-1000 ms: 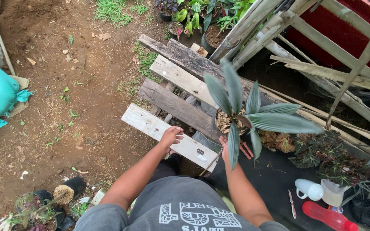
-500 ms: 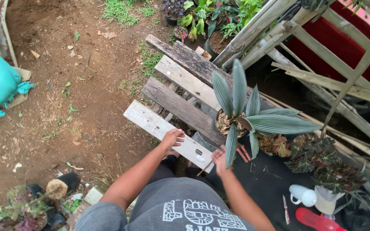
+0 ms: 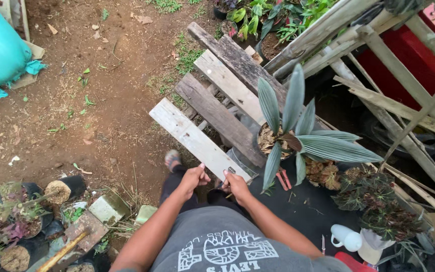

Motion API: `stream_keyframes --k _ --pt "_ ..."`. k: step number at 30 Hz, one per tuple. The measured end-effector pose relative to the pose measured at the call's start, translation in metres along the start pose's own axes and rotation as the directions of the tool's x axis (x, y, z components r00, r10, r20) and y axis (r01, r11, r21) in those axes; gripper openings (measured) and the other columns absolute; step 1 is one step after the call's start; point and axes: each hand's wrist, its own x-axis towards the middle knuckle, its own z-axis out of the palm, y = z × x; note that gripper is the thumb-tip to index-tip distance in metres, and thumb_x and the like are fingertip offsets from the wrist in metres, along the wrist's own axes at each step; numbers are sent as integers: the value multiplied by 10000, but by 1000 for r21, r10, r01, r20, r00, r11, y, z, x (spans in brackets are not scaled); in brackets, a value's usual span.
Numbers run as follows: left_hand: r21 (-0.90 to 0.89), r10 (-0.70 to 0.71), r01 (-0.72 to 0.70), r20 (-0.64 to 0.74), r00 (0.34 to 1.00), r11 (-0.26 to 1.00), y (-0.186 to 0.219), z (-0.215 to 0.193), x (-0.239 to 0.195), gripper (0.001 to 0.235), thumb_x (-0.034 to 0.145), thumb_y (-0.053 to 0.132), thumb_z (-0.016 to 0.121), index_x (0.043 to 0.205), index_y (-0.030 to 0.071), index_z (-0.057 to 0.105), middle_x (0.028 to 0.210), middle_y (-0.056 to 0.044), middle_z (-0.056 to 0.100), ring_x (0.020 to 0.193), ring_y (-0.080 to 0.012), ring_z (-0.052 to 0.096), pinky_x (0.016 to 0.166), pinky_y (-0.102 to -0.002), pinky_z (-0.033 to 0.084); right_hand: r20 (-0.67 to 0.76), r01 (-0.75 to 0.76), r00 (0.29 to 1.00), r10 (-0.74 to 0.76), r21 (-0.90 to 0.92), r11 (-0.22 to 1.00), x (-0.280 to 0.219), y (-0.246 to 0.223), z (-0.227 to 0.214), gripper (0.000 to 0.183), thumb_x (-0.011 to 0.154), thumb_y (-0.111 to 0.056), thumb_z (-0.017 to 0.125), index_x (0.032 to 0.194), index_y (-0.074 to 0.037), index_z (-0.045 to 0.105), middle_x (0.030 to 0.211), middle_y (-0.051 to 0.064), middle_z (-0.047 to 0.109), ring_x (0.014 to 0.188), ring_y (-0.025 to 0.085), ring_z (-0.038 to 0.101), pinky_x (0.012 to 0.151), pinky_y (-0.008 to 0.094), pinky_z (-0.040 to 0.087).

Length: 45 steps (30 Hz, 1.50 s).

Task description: The person sits on the ground and uses a small blade to trim plant cuttings, placing the trimmed pieces into a clear container. They then stand and move several potted plants to a wooden pallet.

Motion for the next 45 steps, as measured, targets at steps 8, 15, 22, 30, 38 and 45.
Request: stream_keyframes --k 8,15,22,30,38,45 --pt "-193 213 -191 102 972 962 59 -102 15 486 1076 407 571 700 108 502 761 -61 643 745 -184 653 685 -327 515 30 186 982 -185 -280 942 62 -40 109 479 1012 -446 526 713 -99 668 661 60 693 586 146 654 568 300 528" --pt "54 208 -209 36 978 976 192 -275 -4 364 1043 352 550 813 73 595 935 -69 707 854 -165 687 771 -323 554 18 170 985 -169 -101 980 129 -112 288 482 1032 -403 596 758 -11 657 694 71 688 618 150 630 608 302 524" --pt "146 267 -270 39 963 952 287 -346 -28 290 937 81 634 1223 116 603 1030 -22 691 943 -100 661 846 -289 542 292 188 949 -121 -214 959 160 -171 409 269 983 -204 683 1225 -95 639 955 45 683 775 97 629 642 278 521" --pt "132 54 -63 68 996 989 306 -376 1 156 1004 154 613 1035 55 730 809 -20 682 713 -116 597 647 -281 479 213 169 967 -140 -121 978 239 -203 431 381 1070 -385 582 1064 -20 687 906 32 716 764 117 668 689 287 560" --pt "173 42 -55 73 996 983 391 -436 89 272 1085 233 561 1030 4 697 752 -55 604 745 -169 688 701 -295 507 41 255 967 -252 -95 962 291 -294 441 412 973 -221 569 1371 -114 555 1061 34 679 741 103 643 629 267 540" --pt "355 247 -251 59 967 901 587 -397 154 386 960 203 637 1326 108 561 1109 -102 628 1004 -198 621 851 -340 509 47 322 946 -322 12 947 329 -459 469 406 1032 -201 594 1418 -95 528 1056 90 690 809 120 665 650 265 534"
